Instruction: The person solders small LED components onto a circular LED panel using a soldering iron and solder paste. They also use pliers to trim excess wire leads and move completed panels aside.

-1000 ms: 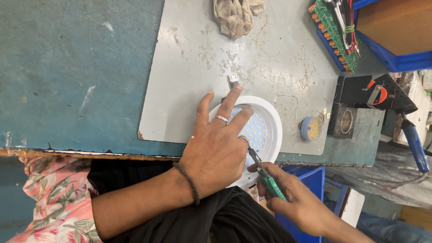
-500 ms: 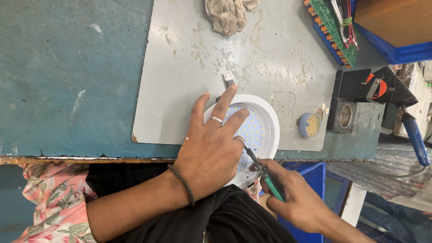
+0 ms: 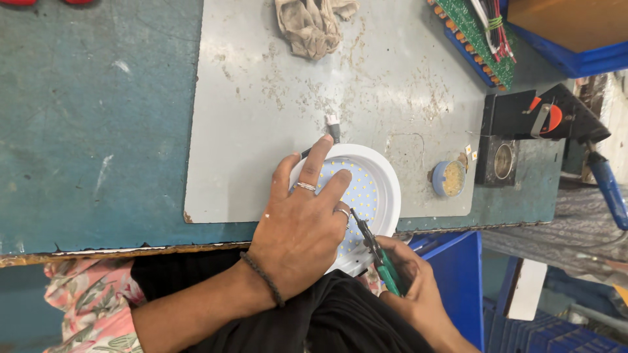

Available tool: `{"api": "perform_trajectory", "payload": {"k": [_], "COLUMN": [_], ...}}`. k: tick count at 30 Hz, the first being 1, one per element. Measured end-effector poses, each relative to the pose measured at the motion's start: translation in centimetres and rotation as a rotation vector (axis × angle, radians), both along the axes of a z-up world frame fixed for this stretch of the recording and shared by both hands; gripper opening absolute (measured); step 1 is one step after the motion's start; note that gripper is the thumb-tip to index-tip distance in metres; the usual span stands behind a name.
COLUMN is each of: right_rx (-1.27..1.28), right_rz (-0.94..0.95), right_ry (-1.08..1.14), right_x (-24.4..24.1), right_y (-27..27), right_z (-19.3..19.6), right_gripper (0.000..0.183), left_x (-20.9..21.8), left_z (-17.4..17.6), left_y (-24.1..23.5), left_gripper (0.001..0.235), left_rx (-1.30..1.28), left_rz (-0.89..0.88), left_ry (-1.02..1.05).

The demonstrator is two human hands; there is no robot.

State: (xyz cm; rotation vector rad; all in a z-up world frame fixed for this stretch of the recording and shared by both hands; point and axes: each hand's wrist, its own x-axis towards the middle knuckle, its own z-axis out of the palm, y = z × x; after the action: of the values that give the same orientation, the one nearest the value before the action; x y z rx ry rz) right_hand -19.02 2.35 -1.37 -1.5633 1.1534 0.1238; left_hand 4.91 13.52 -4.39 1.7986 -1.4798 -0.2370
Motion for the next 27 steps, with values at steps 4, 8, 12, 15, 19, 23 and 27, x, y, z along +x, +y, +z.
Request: {"api": "perform_trajectory", "payload": {"k": [4,8,12,15,19,23,27], "right_rx": [0.013,-0.040,-0.095,-0.111,-0.147,-0.327,-0.509], "right_rz": [-0.086,-0.034,0.023,-0.247,-0.351,0.009,0.476], "right_ry": [0.019,-0.010,0.051,-0.415,-0.778,-0.506,-0.328], "right_x": [-1.5,-1.3,0.5,0.7,1.3,4.6,12.2], "right_y": [0.1,0.4,0.3,-1.3,-4.7,-7.4,-10.7], "right_z": [-0.9,-1.1,1.2,6.3,7.4,5.5,2.7], "right_gripper": [0.073,0.078,0.071,0.068,0.064,0.090,0.100], "left_x": [-0.1,-0.1,0.1,0.0,-0.3,-0.2,0.0], "left_z": [-0.1,0.0,0.2,0.5,0.7,0.0,0.3], "left_y": [0.0,-0.1,0.3,1.5,1.4,0.8,0.9], "left_gripper": [0.019,0.019,0.019,0.018,0.018,0.018,0.017], "left_rx": [0.015,0.008,0.033,0.019,0.001,0.001,-0.026], "left_rz": [0.000,-0.001,-0.036,-0.090,-0.044,-0.025,-0.004], "left_ry": [-0.020,-0.028,-0.012,0.027,0.010,-0.010,0.004]}}
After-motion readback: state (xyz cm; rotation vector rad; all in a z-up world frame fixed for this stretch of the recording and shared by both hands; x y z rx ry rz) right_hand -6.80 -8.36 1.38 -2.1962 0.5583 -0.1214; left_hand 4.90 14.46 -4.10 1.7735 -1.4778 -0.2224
